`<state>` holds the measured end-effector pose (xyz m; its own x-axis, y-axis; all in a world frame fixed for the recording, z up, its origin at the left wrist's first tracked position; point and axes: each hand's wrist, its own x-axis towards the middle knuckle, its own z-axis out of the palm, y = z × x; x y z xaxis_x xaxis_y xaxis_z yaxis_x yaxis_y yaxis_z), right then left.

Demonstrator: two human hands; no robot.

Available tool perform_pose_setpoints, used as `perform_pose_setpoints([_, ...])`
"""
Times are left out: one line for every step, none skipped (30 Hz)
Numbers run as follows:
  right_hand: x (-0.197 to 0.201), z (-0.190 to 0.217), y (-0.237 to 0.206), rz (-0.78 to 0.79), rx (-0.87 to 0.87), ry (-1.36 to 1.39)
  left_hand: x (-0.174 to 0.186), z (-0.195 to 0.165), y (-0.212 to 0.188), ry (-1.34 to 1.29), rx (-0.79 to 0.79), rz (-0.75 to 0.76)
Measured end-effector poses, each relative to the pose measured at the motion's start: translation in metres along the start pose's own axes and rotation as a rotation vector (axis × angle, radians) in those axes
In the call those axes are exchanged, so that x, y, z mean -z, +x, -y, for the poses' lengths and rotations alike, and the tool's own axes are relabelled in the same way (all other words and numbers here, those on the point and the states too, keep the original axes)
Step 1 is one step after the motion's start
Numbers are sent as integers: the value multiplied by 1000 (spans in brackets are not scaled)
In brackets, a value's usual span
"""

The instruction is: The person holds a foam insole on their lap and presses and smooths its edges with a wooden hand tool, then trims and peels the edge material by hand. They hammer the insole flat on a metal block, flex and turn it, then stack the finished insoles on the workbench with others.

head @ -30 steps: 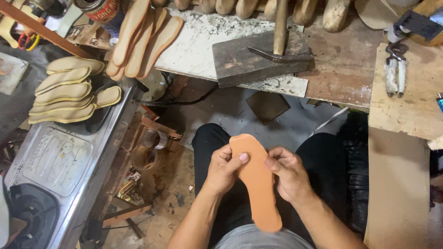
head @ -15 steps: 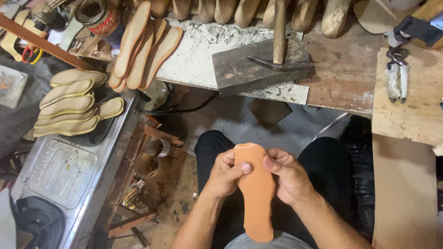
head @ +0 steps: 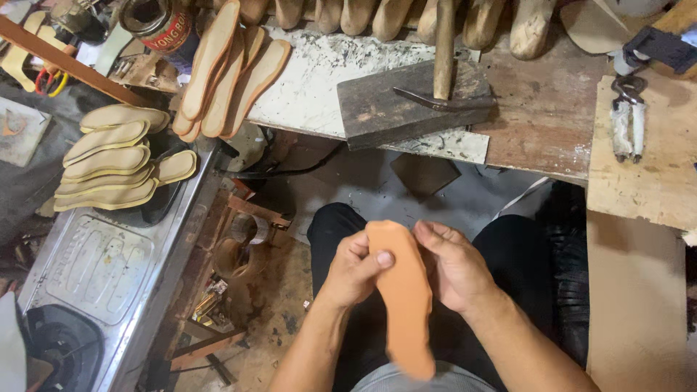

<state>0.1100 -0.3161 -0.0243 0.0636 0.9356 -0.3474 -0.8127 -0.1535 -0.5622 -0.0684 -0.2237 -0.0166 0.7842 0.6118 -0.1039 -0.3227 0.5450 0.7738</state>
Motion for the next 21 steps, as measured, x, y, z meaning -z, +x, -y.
perform_pose_setpoints([-1, -1, -1, 4, -23, 36, -1, 0, 2, -89, -9, -8])
perform_pose_setpoints([-2, -3, -2, -3, 18, -12, -1, 0, 4, -72, -41, -30])
perform_pose_setpoints([-4, -8, -5, -11, 57, -61, -1, 0, 5, -56, -73, -54])
perform_pose_setpoints([-6, -12, -7, -22, 93, -109, -2, 2, 5, -45, -103, -79])
perform_pose_setpoints([-7, -17, -8, -17, 112, -115, -4, 6, 5, -86, -110, -107])
perform_pose_setpoints([-8, -21, -8, -12, 135, -119, -5, 10, 6, -125, -118, -132])
perform_pose_setpoints([-8, -24, -8, -6, 161, -123, -6, 14, 8, -163, -125, -153])
perform_pose_setpoints([-7, -25, -7, -63, 113, -56, -7, 18, 10, -150, -133, -176])
perform_pose_setpoints([-6, -26, -7, -122, 64, 12, -7, 22, 11, -140, -138, -200])
perform_pose_setpoints([-5, -27, -7, -181, 16, 79, -7, 25, 13, -130, -144, -222])
perform_pose_setpoints([-3, -28, -8, -143, 67, 59, -6, 28, 17, -131, -152, -238])
perform_pose_setpoints([-1, -29, -10, -99, 114, 40, -5, 28, 21, -129, -164, -257])
perform_pose_setpoints([0, -32, -11, -56, 159, 24, -3, 29, 22, -126, -173, -279])
perform_pose_setpoints([0, -36, -13, -66, 174, 2, -2, 30, 23, -127, -177, -280])
perform_pose_setpoints([2, -38, -13, -75, 192, -21, -3, 30, 25, -128, -181, -278])
perform_pose_setpoints([3, -40, -13, -86, 209, -44, -3, 30, 26, -129, -183, -277])
perform_pose_setpoints([5, -41, -13, -58, 175, 17, -4, 31, 26, -138, -182, -278])
perform_pose_setpoints([6, -41, -12, -32, 143, 79, -5, 32, 27, -147, -180, -277])
perform_pose_setpoints([8, -42, -12, -3, 112, 140, -5, 33, 28, -156, -179, -276])
perform_pose_setpoints([9, -42, -12, -11, 101, 147, -5, 32, 30, -158, -192, -274])
perform_pose_setpoints([10, -43, -14, -19, 91, 154, -4, 32, 32, -160, -204, -272])
